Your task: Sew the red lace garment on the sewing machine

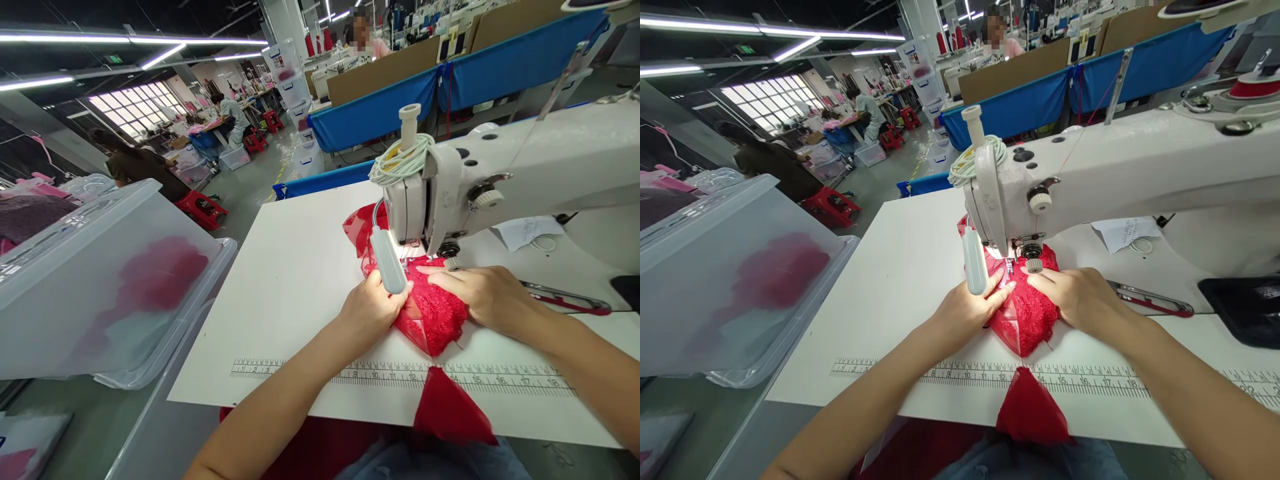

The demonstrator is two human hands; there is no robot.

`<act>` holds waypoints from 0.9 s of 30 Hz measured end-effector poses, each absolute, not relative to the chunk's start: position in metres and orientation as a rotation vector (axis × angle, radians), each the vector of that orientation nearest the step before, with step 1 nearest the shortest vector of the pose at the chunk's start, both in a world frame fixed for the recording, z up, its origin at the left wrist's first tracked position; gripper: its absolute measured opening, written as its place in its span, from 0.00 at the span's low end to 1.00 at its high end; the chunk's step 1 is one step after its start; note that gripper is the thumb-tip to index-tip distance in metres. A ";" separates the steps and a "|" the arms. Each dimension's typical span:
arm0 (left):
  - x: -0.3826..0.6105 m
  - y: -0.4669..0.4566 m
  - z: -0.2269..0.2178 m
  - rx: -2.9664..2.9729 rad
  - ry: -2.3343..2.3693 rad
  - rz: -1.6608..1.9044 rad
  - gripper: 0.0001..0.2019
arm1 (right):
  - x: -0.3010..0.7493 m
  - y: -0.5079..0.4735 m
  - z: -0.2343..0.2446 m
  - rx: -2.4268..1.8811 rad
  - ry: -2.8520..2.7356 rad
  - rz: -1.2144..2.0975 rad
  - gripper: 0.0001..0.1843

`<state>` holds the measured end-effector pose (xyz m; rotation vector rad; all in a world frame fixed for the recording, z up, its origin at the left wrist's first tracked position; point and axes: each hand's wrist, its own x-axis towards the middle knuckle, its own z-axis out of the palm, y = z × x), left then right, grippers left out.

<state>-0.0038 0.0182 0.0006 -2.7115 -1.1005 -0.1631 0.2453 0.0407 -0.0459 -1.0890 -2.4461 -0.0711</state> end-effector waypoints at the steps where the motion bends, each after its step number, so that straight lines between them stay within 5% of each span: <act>1: -0.003 0.018 0.001 -2.698 -1.096 -0.169 0.14 | 0.245 0.041 -0.046 -1.082 -2.442 -0.073 0.24; 27: -0.004 0.012 -0.008 -2.615 -0.942 -0.283 0.17 | 0.239 0.036 -0.035 -0.998 -2.367 -0.282 0.16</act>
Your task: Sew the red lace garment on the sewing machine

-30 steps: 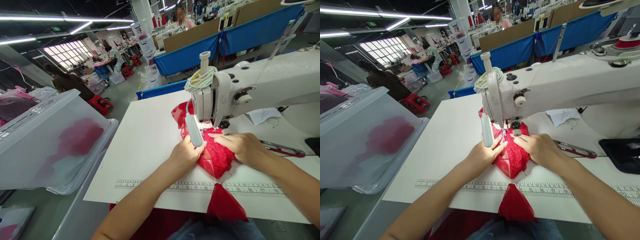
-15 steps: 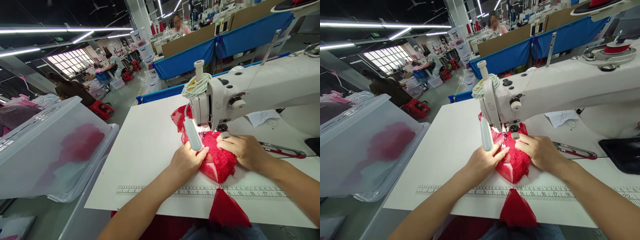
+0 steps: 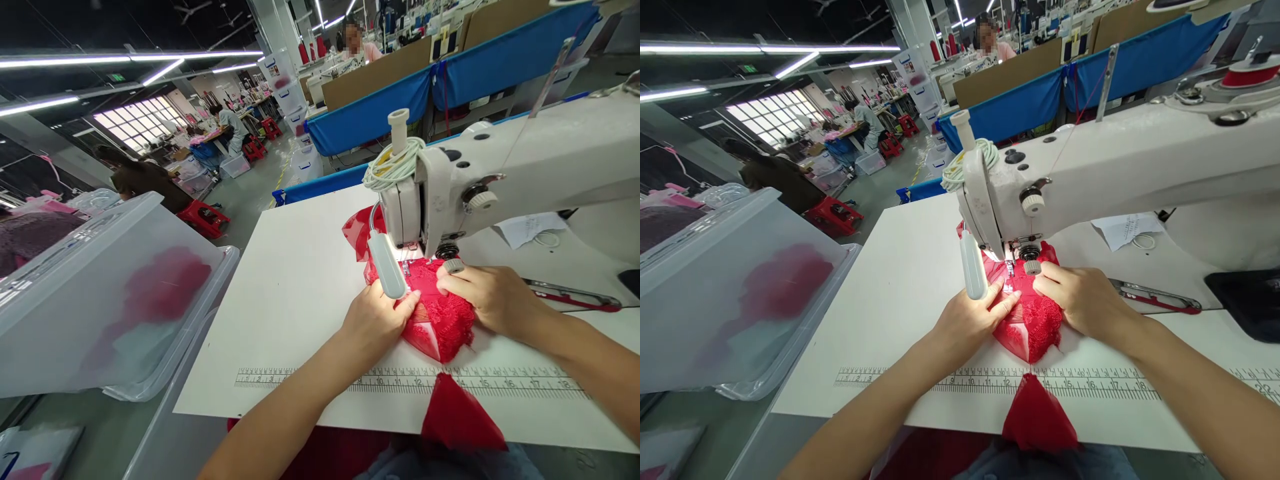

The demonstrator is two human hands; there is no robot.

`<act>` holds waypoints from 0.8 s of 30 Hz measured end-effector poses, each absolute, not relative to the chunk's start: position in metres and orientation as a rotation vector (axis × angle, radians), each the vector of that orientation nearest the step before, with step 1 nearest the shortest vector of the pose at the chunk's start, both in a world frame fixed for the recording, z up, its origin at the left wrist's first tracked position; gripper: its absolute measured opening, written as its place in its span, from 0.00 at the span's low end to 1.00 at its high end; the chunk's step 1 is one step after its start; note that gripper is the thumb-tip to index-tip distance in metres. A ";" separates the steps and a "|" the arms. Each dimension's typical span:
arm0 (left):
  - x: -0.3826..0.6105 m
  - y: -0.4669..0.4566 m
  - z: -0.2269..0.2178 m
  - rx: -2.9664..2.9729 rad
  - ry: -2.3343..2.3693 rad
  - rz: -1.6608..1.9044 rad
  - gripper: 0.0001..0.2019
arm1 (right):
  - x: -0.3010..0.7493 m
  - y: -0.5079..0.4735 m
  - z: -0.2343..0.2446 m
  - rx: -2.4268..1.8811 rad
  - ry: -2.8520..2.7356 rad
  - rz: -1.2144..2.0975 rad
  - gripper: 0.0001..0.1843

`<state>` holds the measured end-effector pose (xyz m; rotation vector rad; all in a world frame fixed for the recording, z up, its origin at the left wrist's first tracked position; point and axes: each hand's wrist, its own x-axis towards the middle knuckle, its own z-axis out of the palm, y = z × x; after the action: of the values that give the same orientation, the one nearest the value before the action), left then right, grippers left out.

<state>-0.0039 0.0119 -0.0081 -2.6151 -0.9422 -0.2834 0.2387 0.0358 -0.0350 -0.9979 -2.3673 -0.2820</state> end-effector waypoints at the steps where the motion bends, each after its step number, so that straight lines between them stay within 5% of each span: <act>1: -0.004 0.012 -0.008 -2.615 -0.950 -0.273 0.17 | 0.239 0.036 -0.035 -0.996 -2.370 -0.275 0.16; 11: -0.004 0.014 -0.009 -2.616 -0.963 -0.302 0.17 | 0.237 0.038 -0.035 -1.017 -2.397 -0.016 0.12; 15: -0.003 0.017 -0.010 -2.620 -0.977 -0.352 0.16 | 0.233 0.032 -0.018 -1.017 -2.485 0.030 0.19; 19: 0.000 0.020 -0.010 -2.619 -0.969 -0.454 0.14 | 0.230 0.028 -0.009 -1.031 -2.501 -0.048 0.10; 24: 0.001 0.025 -0.001 -3.025 -1.252 -0.653 0.13 | 0.229 0.026 -0.013 -0.982 -2.401 0.154 0.14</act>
<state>0.0011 0.0247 -0.0007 -3.0251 -1.2519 -0.6528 0.2294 0.0261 -0.0130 -0.9818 -2.4010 0.1542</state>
